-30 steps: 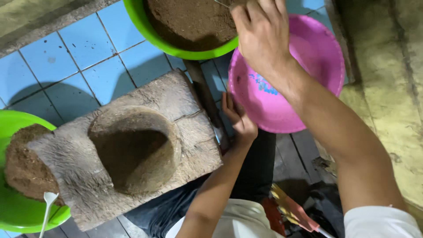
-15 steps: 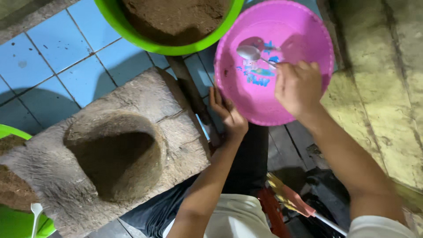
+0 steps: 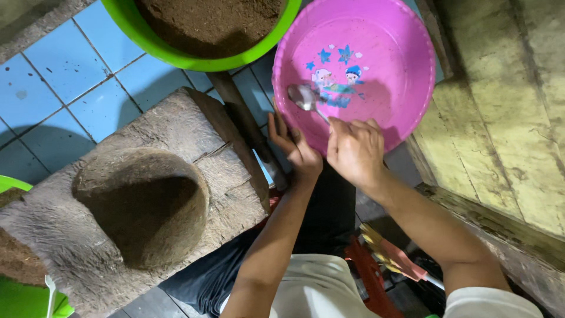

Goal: The person scoops brown powder from a green bowl into a pink bowl using a spoon, then transfers the powder into a stone mortar. They use a pestle to grind the powder inside the mortar.

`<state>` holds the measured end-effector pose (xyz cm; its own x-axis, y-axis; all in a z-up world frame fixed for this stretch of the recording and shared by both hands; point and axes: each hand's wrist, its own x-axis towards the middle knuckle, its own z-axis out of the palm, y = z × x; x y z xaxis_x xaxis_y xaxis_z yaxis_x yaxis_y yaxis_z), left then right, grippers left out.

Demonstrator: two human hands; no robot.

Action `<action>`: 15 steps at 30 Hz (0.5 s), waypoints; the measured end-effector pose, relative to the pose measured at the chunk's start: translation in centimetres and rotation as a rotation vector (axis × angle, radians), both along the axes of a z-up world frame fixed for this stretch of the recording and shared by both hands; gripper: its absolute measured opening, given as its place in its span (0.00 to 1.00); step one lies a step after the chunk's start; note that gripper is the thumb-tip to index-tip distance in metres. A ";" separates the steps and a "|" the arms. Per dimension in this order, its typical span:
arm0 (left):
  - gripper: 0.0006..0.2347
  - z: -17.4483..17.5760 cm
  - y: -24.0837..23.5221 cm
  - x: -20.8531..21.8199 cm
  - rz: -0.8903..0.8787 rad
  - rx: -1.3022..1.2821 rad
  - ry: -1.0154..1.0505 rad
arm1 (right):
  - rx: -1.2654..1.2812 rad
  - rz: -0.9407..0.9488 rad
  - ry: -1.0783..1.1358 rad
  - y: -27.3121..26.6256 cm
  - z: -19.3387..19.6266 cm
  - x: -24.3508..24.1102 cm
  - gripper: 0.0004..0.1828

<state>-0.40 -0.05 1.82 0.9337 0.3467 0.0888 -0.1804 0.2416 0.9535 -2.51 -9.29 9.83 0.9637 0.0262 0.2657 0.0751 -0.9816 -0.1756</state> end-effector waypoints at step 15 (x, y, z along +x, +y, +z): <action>0.24 -1.6 -0.4 0.2 0.046 0.000 -0.061 | 0.897 -0.261 0.374 -2.0 2.9 -0.1 0.11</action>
<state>-0.16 -0.40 0.20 0.9097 0.3893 0.1447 -0.2487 0.2318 0.9404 -2.62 -11.29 12.76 0.9365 -0.2588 -0.2368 -0.3342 -0.4535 -0.8262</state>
